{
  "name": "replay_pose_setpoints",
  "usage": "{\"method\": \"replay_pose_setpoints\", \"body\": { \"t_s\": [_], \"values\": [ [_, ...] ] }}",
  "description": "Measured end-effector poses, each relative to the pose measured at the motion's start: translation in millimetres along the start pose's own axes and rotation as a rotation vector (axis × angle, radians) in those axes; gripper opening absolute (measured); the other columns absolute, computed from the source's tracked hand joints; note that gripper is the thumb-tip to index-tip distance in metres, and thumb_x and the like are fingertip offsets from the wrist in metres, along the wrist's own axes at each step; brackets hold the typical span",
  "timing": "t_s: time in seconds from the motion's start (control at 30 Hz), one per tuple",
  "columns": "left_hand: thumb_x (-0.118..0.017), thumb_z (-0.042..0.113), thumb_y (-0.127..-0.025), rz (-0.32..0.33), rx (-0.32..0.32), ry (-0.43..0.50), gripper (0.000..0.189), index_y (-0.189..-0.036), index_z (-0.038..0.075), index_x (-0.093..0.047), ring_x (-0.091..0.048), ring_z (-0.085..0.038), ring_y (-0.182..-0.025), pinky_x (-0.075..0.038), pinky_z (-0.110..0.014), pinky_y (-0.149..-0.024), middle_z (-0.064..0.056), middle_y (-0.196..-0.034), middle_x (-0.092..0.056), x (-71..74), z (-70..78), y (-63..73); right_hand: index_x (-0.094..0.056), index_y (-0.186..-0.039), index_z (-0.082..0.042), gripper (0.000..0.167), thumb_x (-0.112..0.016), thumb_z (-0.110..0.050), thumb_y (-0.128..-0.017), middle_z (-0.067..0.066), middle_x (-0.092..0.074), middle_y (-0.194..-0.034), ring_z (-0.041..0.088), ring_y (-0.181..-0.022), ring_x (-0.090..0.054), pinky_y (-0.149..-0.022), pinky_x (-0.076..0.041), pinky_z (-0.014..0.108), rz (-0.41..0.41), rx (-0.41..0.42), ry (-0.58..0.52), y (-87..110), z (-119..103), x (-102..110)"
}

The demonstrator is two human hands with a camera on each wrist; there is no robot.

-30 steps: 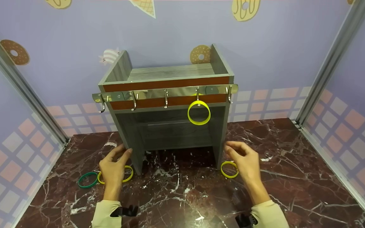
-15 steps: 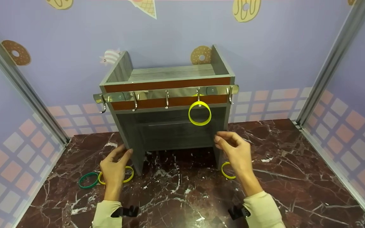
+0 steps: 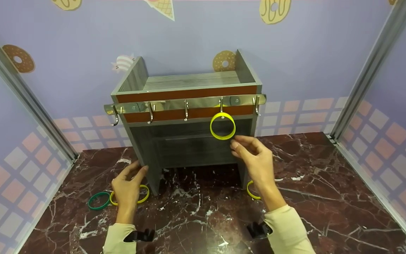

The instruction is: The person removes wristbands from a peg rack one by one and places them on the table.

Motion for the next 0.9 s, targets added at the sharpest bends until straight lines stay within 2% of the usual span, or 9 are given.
{"method": "replay_pose_setpoints", "body": {
  "t_s": [0.13, 0.27, 0.4, 0.5, 0.6, 0.9],
  "values": [
    [-0.086, 0.001, -0.089, 0.007, -0.003, -0.011, 0.023, -0.112, 0.0, -0.081, -0.077, -0.032, -0.092, -0.062, -0.021, -0.076, -0.016, -0.104, -0.079, 0.4, -0.8, -0.5, -0.07, -0.128, 0.004, 0.036, -0.078, -0.018, -0.101, 0.01, -0.079, -0.111, 0.024, -0.095, -0.079, -0.06, -0.058, 0.019, 0.012, -0.009, 0.004, -1.0, -3.6, -1.8],
    [-0.086, 0.001, -0.089, 0.011, 0.002, -0.006, 0.023, -0.111, -0.001, -0.081, -0.077, -0.033, -0.091, -0.062, -0.022, -0.077, -0.017, -0.103, -0.079, 0.8, -2.5, -1.2, -0.07, -0.125, 0.007, 0.028, -0.075, -0.008, -0.101, 0.015, -0.078, -0.109, 0.027, -0.095, -0.078, -0.076, -0.064, 0.028, 0.024, 0.03, -0.1, -4.0, -8.8, -4.7],
    [-0.086, 0.001, -0.089, 0.011, 0.007, 0.007, 0.023, -0.112, -0.001, -0.081, -0.077, -0.034, -0.091, -0.062, -0.021, -0.077, -0.018, -0.103, -0.078, 0.5, -2.5, -1.3, -0.066, -0.124, 0.014, 0.028, -0.072, 0.001, -0.101, 0.018, -0.076, -0.11, 0.028, -0.1, -0.077, -0.091, -0.062, 0.043, 0.026, 0.079, -0.19, -6.4, -14.6, -8.0],
    [-0.086, 0.001, -0.089, 0.008, 0.009, 0.008, 0.023, -0.112, -0.001, -0.081, -0.077, -0.033, -0.091, -0.062, -0.021, -0.077, -0.018, -0.104, -0.078, 0.5, -3.0, -1.1, -0.065, -0.125, 0.017, 0.03, -0.071, 0.002, -0.101, 0.017, -0.077, -0.111, 0.029, -0.1, -0.077, -0.09, -0.062, 0.042, 0.031, 0.093, -0.196, -7.4, -17.2, -9.0],
    [-0.086, 0.002, -0.09, 0.005, 0.0, 0.002, 0.023, -0.112, 0.0, -0.081, -0.077, -0.032, -0.091, -0.062, -0.021, -0.076, -0.017, -0.105, -0.079, 0.2, -1.7, -0.8, -0.067, -0.122, 0.016, 0.025, -0.071, 0.004, -0.1, 0.018, -0.077, -0.108, 0.029, -0.096, -0.078, -0.088, -0.063, 0.04, 0.038, 0.096, -0.203, -8.5, -19.1, -9.7],
    [-0.086, 0.002, -0.09, 0.003, -0.017, 0.005, 0.023, -0.113, 0.0, -0.081, -0.077, -0.03, -0.092, -0.062, -0.021, -0.076, -0.016, -0.107, -0.079, -1.1, 0.8, -0.2, -0.072, -0.11, 0.011, 0.011, -0.068, 0.011, -0.099, 0.02, -0.076, -0.101, 0.027, -0.087, -0.078, -0.085, -0.064, 0.04, 0.046, 0.083, -0.318, -11.2, -23.6, -10.9]
  ]
}}
Point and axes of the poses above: each hand's wrist, its own y-axis away from the middle knuckle, its own x-axis out of the back of the hand, z = x × y, the point moved 9 cm from there along -y, towards the middle knuckle
